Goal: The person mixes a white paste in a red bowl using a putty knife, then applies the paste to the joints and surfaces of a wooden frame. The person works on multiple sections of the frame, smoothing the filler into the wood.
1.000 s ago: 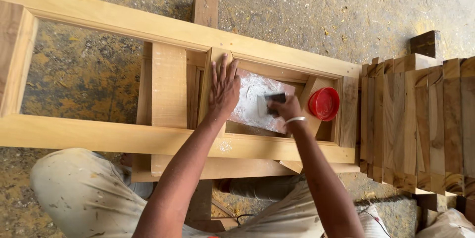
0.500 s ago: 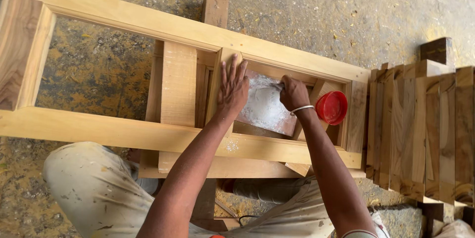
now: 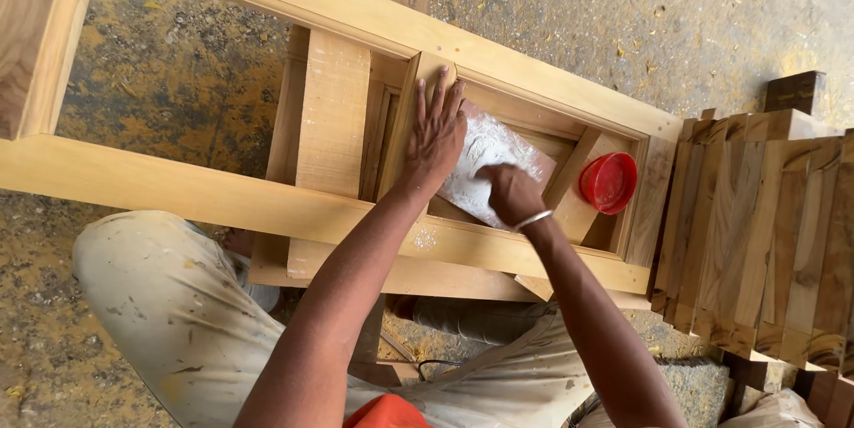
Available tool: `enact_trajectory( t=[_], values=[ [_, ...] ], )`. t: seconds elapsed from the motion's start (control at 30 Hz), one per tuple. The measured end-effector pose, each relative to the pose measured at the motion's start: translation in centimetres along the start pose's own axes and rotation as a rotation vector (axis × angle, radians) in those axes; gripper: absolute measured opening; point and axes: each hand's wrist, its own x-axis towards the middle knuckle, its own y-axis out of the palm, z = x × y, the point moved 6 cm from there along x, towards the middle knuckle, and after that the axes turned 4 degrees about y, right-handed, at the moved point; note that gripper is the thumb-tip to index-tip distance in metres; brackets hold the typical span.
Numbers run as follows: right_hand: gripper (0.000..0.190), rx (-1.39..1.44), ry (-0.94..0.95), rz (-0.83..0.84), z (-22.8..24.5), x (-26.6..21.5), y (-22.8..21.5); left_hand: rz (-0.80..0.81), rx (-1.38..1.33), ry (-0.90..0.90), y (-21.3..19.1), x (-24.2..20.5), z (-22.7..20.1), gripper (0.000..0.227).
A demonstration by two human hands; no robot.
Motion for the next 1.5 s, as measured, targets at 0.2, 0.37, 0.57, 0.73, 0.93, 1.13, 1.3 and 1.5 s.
enact_trajectory(
  t=[0.2,0.37,0.57,0.73,0.93,1.13,1.3,1.5],
  values=[
    [0.029,0.078,0.146,-0.259,-3.4,0.1,-2.1,0.072,-0.003,-0.003,0.1,0.4,-0.1,0.023],
    [0.028,-0.146,-0.147,-0.253,-1.5,-1.5,-0.3,0.149,-0.042,-0.022,0.3,0.9,0.0,0.024],
    [0.033,-0.178,-0.060,0.104,-3.4,-3.4,-1.5,-0.052,-0.092,-0.015,-0.3,0.9,0.0,0.033],
    [0.036,-0.126,0.004,-0.032,-2.7,-0.3,-3.0,-0.031,-0.047,0.006,0.4,-0.3,-0.1,0.032],
    [0.042,-0.094,-0.003,0.097,-1.4,-1.4,0.2,-0.201,-0.033,-0.031,-0.7,-0.7,-0.1,0.040],
    [0.027,0.118,0.099,-0.143,-0.1,-3.9,-4.9,-0.012,-0.392,-0.027,-3.0,0.3,0.5,0.029],
    [0.028,0.543,0.342,-0.451,1.7,-11.9,-7.9,-0.070,-0.472,-0.050,-7.4,-3.2,1.2,0.059],
    [0.033,1.017,0.481,-0.732,5.6,-20.7,-5.7,0.243,-0.399,0.297,-13.3,-18.1,-9.0,0.085]
  ],
)
